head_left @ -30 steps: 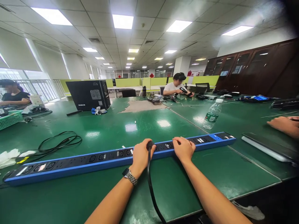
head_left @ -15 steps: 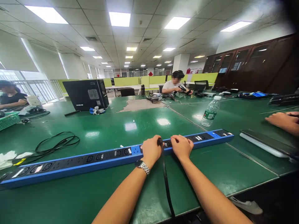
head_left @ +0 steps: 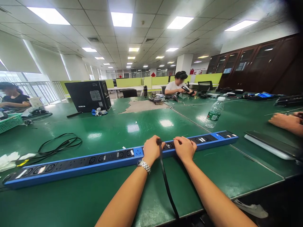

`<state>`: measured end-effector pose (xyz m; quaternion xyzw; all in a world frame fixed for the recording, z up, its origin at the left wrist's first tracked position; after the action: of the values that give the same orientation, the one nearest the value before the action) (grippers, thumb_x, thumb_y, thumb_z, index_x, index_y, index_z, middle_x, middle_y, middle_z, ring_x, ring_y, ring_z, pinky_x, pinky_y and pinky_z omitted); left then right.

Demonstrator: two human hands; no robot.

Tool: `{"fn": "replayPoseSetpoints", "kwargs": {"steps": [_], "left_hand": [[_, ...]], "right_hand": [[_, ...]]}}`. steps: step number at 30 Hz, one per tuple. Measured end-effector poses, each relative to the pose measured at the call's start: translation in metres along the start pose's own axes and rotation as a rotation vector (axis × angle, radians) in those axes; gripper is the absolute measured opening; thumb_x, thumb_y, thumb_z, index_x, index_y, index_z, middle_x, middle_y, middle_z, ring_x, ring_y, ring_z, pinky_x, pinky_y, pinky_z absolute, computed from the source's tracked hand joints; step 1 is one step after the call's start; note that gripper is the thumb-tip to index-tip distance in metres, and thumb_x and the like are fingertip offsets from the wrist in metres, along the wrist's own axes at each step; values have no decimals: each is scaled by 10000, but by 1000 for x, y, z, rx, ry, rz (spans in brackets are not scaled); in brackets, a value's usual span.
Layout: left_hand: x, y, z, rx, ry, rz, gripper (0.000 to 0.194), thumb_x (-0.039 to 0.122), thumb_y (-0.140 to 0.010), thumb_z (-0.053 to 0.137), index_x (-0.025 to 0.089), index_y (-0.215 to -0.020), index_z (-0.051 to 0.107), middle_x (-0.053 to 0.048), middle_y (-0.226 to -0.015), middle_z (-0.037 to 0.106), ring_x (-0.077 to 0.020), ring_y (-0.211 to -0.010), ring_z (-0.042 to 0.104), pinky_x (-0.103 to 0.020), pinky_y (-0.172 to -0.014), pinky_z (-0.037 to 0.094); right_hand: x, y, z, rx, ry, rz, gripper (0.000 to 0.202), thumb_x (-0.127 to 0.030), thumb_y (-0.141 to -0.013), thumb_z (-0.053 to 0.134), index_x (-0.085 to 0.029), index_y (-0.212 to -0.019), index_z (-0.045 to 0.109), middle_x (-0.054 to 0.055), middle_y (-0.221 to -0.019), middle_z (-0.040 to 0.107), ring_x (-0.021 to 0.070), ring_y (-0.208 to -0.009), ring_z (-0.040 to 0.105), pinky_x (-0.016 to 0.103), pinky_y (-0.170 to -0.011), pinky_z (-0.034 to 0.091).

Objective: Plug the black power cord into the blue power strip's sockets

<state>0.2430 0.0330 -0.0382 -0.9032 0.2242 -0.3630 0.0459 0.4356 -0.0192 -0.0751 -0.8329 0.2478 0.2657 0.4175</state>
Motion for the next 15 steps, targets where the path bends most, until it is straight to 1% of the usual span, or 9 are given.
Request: {"fn": "replayPoseSetpoints", "kwargs": {"steps": [2,7,12,15], "left_hand": [[3,-1,-1,-16,-36,7,226,342,-833,665,225,-1027,671,-61,-1001,748,-231,-938,680,-316,-816,497],[11,1,0,-56,-141,29,239,369,-862,624,234,-1058,646,-74,-1002,744,-246,-941,682,-316,-779,499],[12,10,6,2,-226,16,263,408,-871,601,278,-1099,614,-62,-922,747,-249,-892,693,-322,-759,486],[9,12,7,31,-217,2,259,431,-863,612,282,-1074,613,-46,-923,750,-241,-893,692,-315,-768,476]], "right_hand": [[0,0,0,0,-1,0,240,-300,-785,493,-254,-726,721,16,-956,756,228,-1084,583,452,-1037,195],[0,0,0,3,-8,0,243,-300,-782,489,-256,-715,718,16,-956,757,228,-1084,583,456,-1038,189],[0,0,-1,10,-5,5,255,-309,-782,477,-250,-714,716,21,-956,754,224,-1085,579,451,-1039,187],[-1,0,0,0,4,2,254,-313,-780,476,-254,-723,717,19,-970,752,224,-1088,575,448,-1038,185]]}}
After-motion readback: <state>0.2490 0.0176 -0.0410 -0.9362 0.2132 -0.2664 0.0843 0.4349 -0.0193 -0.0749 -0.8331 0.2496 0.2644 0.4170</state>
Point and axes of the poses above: each hand's wrist, its own y-axis away from the middle knuckle, its own z-axis out of the palm, x = y × z, the point moved 9 cm from there along -y, towards the middle knuckle
